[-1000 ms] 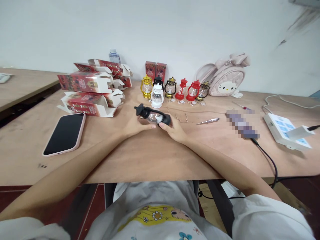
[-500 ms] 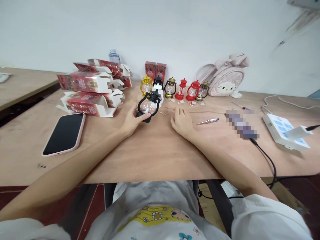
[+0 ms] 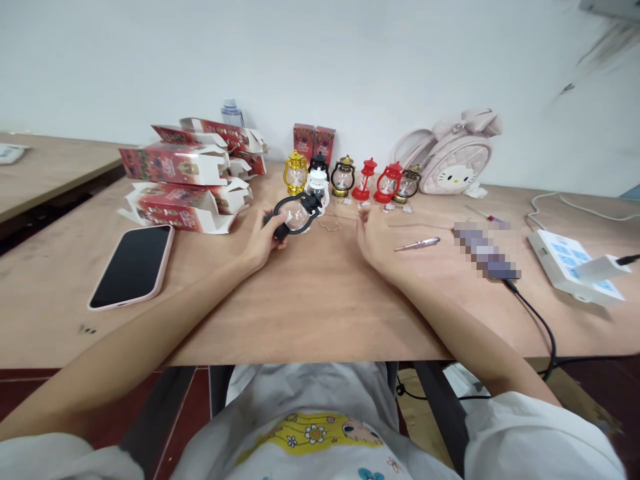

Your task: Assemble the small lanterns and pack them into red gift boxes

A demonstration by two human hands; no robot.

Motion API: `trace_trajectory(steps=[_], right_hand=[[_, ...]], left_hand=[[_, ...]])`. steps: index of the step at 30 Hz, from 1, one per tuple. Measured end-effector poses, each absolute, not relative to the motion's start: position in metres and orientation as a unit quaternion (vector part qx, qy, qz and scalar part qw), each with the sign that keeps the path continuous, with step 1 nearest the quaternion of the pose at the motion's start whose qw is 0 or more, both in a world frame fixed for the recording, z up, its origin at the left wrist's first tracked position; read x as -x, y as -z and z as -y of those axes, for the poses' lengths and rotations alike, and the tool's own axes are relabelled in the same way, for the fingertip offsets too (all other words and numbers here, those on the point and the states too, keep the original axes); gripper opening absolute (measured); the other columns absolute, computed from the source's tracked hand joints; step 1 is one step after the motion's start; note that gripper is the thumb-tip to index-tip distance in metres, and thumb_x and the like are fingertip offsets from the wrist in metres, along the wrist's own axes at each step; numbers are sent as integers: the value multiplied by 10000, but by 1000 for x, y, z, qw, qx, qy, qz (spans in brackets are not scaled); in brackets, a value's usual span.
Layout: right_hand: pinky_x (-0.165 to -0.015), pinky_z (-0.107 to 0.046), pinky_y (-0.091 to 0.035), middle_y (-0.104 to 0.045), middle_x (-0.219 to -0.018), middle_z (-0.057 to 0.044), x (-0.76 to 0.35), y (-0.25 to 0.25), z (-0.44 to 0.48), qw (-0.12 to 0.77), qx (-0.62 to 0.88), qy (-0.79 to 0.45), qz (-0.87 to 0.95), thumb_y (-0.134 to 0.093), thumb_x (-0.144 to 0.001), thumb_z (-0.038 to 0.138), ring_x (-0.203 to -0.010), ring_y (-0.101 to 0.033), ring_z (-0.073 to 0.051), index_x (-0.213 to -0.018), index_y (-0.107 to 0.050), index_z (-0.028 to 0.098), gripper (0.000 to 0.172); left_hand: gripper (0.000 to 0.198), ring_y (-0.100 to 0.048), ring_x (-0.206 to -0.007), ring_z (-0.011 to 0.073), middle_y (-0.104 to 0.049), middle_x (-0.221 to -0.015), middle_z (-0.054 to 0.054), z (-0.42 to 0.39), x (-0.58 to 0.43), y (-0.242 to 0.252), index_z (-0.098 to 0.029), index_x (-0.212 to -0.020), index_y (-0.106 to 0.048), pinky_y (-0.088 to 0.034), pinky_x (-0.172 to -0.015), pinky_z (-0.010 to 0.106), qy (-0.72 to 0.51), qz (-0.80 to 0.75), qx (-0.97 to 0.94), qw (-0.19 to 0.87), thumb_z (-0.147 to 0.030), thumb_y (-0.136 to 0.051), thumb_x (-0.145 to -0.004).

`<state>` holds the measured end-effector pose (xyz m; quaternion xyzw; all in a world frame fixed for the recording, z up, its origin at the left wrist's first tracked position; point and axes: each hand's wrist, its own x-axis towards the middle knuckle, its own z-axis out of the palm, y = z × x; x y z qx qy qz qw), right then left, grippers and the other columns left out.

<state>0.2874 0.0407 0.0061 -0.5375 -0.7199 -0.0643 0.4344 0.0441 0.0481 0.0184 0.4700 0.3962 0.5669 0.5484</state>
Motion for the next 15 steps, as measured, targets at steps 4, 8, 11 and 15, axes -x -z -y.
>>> trace_trajectory(steps=[4, 8, 11, 15], right_hand=[[-577, -274, -479, -530, -817, 11, -285, -9, -37, 574, 406, -91, 705, -403, -982, 361, -585, -558, -112, -1009, -400, 234, 129], [-519, -228, -444, -480, -660, 72, -274, -8, -27, 588, 365, -168, 703, -421, -986, 429, -505, -523, -85, -1022, -407, 246, 188], [-537, -237, -426, -473, -635, 73, -269, -2, -25, 575, 363, -150, 718, -412, -988, 445, -506, -497, -84, -1026, -441, 235, 215], [-576, -261, -421, -474, -671, 48, -268, 5, -28, 575, 373, -107, 721, -378, -994, 459, -556, -476, -100, -1016, -477, 222, 258]], left_hand=[[318, -430, -324, 82, -483, -546, -86, -49, -45, -19, -223, -815, -375, -222, -314, 168, -556, -405, -464, 559, -389, -634, -734], [301, -413, -309, 82, -476, -521, -82, -44, -47, -20, -218, -801, -398, -214, -303, 168, -524, -397, -501, 563, -377, -647, -744], [299, -405, -308, 76, -511, -533, -64, -40, -48, -20, -211, -796, -405, -219, -299, 165, -496, -392, -514, 580, -371, -652, -739], [292, -404, -316, 68, -572, -584, -28, -38, -48, -20, -197, -816, -423, -219, -300, 154, -475, -380, -511, 608, -378, -636, -730]])
